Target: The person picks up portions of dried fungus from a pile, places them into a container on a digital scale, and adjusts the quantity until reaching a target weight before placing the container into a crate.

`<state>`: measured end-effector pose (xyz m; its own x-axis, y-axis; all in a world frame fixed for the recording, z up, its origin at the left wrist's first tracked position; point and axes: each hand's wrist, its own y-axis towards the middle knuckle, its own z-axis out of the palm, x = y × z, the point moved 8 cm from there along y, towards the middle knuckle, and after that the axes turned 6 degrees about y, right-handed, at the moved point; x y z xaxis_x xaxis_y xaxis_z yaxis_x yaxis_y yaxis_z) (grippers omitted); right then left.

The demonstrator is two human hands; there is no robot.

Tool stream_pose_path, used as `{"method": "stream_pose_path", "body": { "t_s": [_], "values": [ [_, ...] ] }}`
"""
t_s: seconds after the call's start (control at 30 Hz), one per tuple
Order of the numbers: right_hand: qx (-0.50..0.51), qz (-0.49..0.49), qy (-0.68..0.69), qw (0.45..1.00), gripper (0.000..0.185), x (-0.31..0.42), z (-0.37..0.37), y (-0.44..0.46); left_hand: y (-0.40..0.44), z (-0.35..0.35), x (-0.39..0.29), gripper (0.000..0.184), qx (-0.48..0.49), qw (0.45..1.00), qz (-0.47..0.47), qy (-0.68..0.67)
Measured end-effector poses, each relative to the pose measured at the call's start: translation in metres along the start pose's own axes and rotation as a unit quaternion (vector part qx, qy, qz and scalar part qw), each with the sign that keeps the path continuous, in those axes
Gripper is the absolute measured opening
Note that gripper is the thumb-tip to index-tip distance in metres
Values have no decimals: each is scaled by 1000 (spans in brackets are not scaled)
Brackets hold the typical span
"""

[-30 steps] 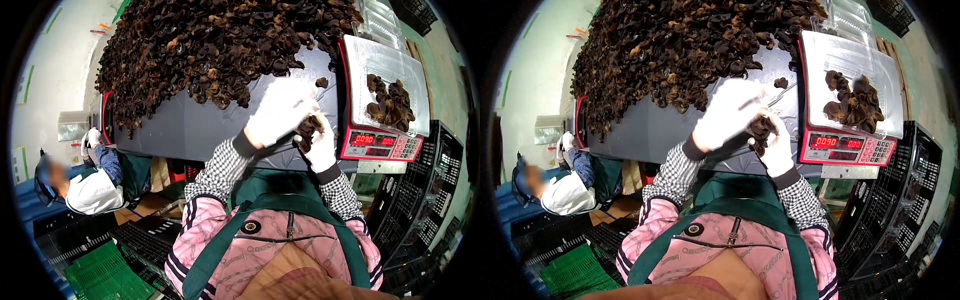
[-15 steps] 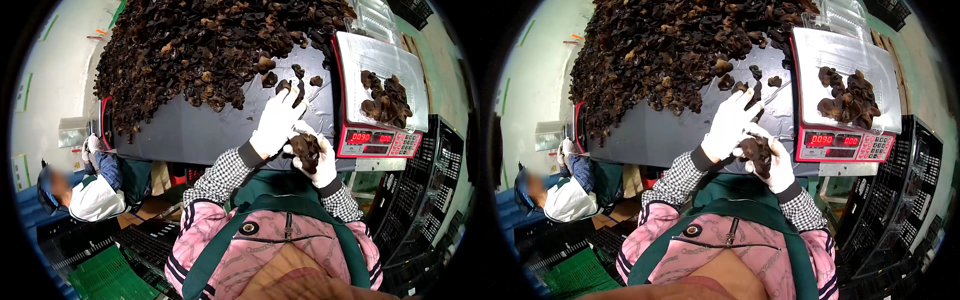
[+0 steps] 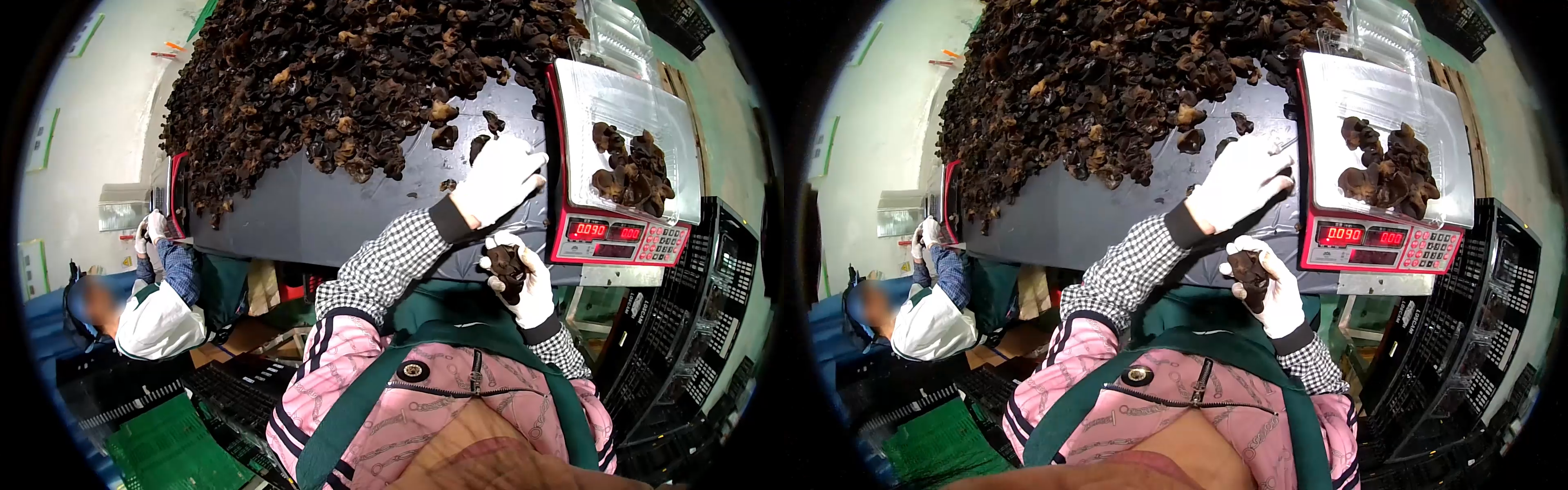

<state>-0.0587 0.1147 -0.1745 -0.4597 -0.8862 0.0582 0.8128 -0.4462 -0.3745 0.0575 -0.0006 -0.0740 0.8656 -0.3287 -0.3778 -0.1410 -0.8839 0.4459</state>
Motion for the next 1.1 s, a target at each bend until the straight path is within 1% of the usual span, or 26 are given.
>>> {"method": "stream_pose_path", "body": {
  "t_s": [0.07,0.13,0.2,0.27,0.3,0.33,0.4,0.43,0.47,0.5,0.53,0.57,0.6,0.67,0.7,0.8,0.83,0.93,1.03,1.1],
  "values": [
    [-14,9,-19,1000,39,-2,-2,0,3,-25,19,18,-40,996,-20,74],
    [-36,9,-54,998,39,-1,3,-2,1,-51,61,30,1,983,-110,149],
    [-44,2,-71,996,39,0,8,-2,-15,-60,82,45,2,959,-128,252],
    [-45,0,-85,995,39,2,9,-3,-33,-41,108,55,99,956,-150,232],
    [-42,-3,-88,995,39,3,9,-2,-39,-42,110,55,71,969,-162,175],
    [-40,-7,-88,995,39,3,9,-2,-44,-45,110,56,45,974,-152,163],
    [-46,-11,-91,995,39,3,9,-3,-55,-51,114,56,-1,980,-175,90],
    [-48,-12,-94,994,39,4,10,-3,-57,-61,107,52,-27,978,-204,-17],
    [-48,-13,-94,994,39,3,10,-2,-59,-62,106,52,-28,952,-259,-160],
    [-48,-13,-94,994,38,3,10,-2,-63,-60,104,52,-28,903,-308,-298],
    [-48,-12,-95,994,38,2,10,-2,-69,-55,101,53,-30,832,-350,-429],
    [-42,-12,-90,995,38,2,11,-2,-74,-50,97,55,-51,741,-359,-565],
    [-37,-11,-85,996,38,2,10,-1,-79,-48,91,58,-77,667,-363,-645],
    [-25,-10,-72,997,38,2,9,0,-84,-48,81,55,-98,603,-344,-713],
    [-18,-8,-65,998,38,2,8,0,-85,-45,79,57,-87,560,-334,-753],
    [-9,-3,-47,999,37,0,9,1,-88,-45,74,61,-84,548,-319,-769],
    [-8,-3,-41,999,37,0,10,0,-88,-44,73,64,-80,533,-308,-784],
    [-4,0,-32,999,37,0,9,0,-87,-48,64,64,-95,507,-306,-800],
    [-3,1,-27,1000,38,0,11,0,-101,-35,76,62,-107,471,-335,-809],
    [-1,4,-22,1000,38,-1,11,0,-107,-32,82,51,-111,498,-345,-788]
  ]
}}
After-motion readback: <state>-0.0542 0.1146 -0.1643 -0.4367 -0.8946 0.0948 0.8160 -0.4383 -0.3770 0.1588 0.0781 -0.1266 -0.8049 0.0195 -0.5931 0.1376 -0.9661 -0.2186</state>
